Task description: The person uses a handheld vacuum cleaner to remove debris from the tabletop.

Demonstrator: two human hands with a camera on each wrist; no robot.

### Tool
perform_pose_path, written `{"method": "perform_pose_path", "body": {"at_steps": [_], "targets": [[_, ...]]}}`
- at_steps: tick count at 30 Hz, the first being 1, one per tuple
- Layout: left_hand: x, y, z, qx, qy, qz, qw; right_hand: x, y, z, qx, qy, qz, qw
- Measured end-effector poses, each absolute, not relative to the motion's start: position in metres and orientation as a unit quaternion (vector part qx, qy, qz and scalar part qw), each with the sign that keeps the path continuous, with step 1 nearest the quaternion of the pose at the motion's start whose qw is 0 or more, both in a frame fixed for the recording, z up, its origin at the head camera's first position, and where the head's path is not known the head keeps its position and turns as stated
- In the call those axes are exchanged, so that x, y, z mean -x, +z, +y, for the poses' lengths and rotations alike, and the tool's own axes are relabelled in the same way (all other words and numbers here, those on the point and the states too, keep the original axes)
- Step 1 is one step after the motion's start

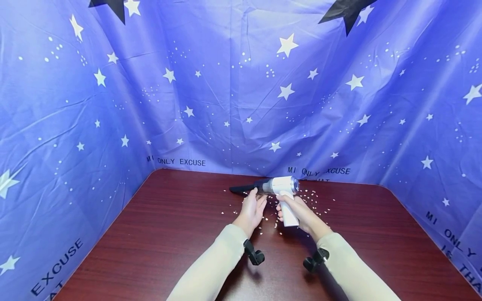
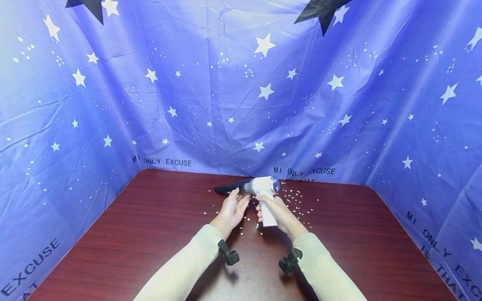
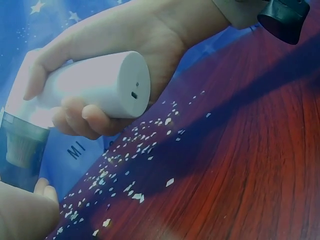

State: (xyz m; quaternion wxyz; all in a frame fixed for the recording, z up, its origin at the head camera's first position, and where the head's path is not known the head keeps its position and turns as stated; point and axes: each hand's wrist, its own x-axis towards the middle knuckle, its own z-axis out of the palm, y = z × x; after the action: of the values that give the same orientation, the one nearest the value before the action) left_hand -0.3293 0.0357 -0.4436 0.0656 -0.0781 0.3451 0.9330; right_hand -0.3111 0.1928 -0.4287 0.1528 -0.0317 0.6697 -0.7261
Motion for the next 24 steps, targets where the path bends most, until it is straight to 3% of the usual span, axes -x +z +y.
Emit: {"method": "perform_pose_path", "body": {"at_steps": [10, 24], "targets": [[0.329, -0.446, 0.032, 0.074, 0.938, 0.335, 0.043, 0.31, -0.425, 0.186, 0.05, -0.72, 0.673, 0.163], [0.306, -0.446, 0.042, 0.072, 0.931, 0.348, 0.08, 0.301, -0.416, 0.22, 0.061, -0.675, 0.718, 0.159]]}}
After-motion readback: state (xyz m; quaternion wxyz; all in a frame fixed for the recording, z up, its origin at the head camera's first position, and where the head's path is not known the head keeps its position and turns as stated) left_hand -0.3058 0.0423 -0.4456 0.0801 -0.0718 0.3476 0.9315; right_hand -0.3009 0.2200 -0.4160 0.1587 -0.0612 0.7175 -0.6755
